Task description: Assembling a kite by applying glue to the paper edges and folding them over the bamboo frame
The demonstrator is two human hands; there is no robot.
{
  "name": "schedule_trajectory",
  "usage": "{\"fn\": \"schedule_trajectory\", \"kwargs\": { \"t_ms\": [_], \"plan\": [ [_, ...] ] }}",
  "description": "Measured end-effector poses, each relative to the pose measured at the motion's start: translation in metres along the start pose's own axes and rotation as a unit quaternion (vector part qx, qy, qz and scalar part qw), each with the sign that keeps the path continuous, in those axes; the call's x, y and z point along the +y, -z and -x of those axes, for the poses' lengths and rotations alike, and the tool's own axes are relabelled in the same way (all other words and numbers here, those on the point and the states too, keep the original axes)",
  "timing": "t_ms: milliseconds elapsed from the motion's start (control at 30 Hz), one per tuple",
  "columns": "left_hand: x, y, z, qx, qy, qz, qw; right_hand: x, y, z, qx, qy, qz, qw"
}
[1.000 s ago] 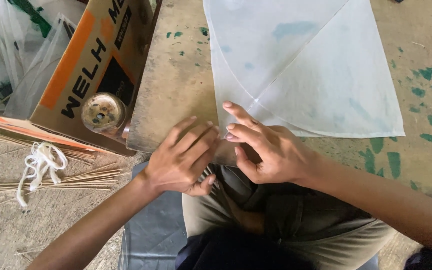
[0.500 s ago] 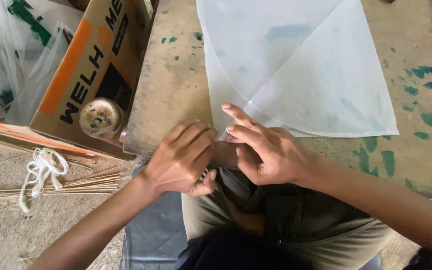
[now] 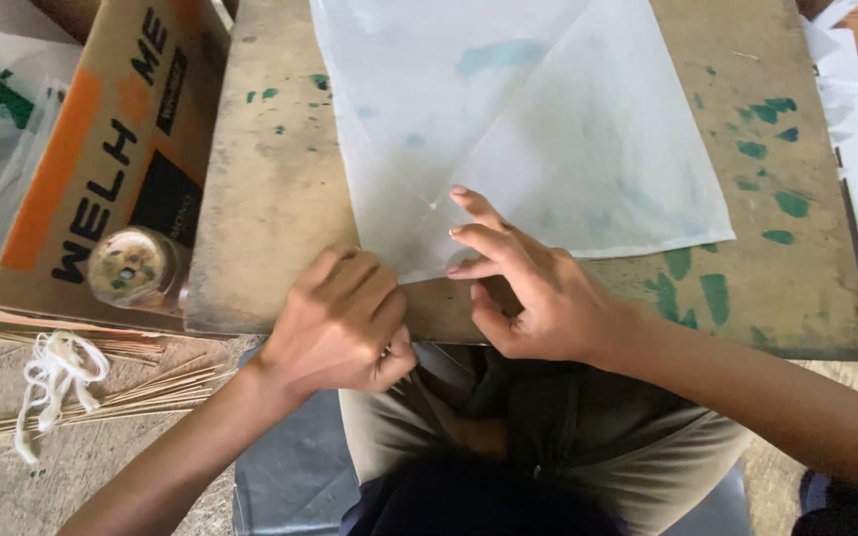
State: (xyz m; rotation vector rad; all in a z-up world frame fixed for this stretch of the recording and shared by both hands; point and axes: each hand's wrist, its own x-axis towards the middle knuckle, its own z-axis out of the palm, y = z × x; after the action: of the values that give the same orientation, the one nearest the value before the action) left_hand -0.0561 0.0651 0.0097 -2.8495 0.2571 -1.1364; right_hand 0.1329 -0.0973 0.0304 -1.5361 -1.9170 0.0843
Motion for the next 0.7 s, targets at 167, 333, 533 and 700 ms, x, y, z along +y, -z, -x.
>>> {"fn": "schedule_trajectory", "kwargs": {
  "t_ms": [167,333,533,700],
  "plan": [
    [0.014,-0.009,-0.019,-0.041,0.02,-0.097,0.994,0.004,0.015,0.019,0.013,-0.007,0.009,1.0],
    [0.026,-0.015,-0.03,-0.086,-0.001,-0.147,0.985,0.012,0.026,0.038,0.021,-0.037,-0.031,0.999],
    [0.034,-0.023,-0.075,-0.103,0.02,-0.179,0.978,0.02,0.053,0.058,0.076,-0.054,-0.029,0.995],
    [0.031,-0.054,-0.103,-0.104,-0.072,0.022,0.992,0.021,0.071,0.074,0.103,-0.097,-0.008,0.99]
  ]
}}
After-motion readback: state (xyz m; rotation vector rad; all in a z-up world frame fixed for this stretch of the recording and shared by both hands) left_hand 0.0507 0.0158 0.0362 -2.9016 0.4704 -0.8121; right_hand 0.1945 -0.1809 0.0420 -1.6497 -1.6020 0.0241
